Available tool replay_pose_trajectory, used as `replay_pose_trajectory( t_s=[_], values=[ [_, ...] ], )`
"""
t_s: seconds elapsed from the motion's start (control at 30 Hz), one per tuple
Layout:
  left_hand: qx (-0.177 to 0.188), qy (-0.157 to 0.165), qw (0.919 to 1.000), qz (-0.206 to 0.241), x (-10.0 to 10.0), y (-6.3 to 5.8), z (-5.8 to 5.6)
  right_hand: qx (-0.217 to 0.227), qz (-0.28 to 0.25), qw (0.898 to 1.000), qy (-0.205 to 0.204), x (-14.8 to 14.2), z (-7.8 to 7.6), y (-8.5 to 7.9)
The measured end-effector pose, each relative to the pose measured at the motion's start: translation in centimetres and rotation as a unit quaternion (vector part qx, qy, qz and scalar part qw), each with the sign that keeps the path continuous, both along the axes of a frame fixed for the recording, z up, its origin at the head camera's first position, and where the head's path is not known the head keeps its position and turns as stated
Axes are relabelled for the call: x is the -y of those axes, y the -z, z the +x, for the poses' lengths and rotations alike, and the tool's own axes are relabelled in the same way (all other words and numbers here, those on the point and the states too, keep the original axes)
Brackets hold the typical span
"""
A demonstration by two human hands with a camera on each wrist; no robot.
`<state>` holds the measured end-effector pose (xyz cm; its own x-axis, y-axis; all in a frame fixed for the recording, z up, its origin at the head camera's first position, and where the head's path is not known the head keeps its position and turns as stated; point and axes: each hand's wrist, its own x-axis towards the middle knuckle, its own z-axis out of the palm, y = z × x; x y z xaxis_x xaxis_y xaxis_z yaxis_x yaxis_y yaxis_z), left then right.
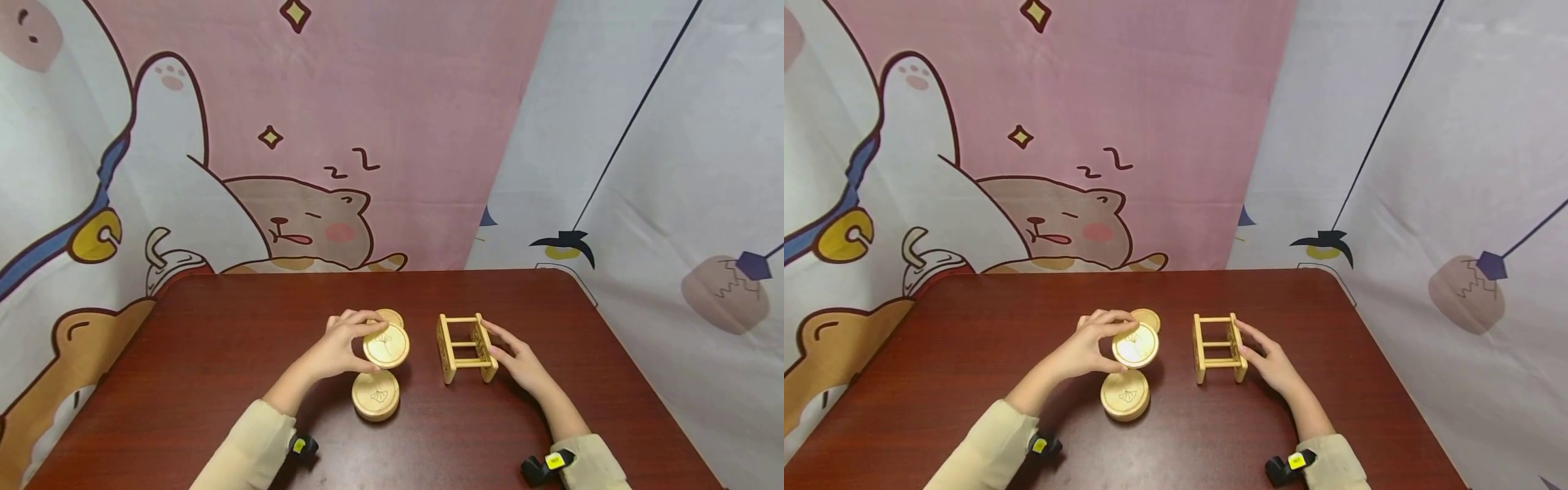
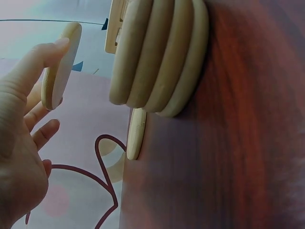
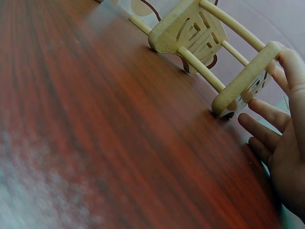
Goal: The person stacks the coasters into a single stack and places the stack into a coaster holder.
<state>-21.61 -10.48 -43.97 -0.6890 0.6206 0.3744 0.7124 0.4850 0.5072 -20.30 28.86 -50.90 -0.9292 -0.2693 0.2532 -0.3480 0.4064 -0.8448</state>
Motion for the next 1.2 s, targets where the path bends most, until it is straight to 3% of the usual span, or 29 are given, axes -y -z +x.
replay_pose_trajectory(
  t_s=[0.37,1.2],
  values=[
    [0.001,-0.007,0.9996,0.026,1.0,1.0,1.7,-0.01,-0.027,0.999,-0.017,0.0,-0.1,0.2],
    [0.029,0.003,0.9994,0.019,1.8,2.6,4.7,-0.019,-0.023,0.999,-0.025,0.1,-0.1,-0.1]
  ],
)
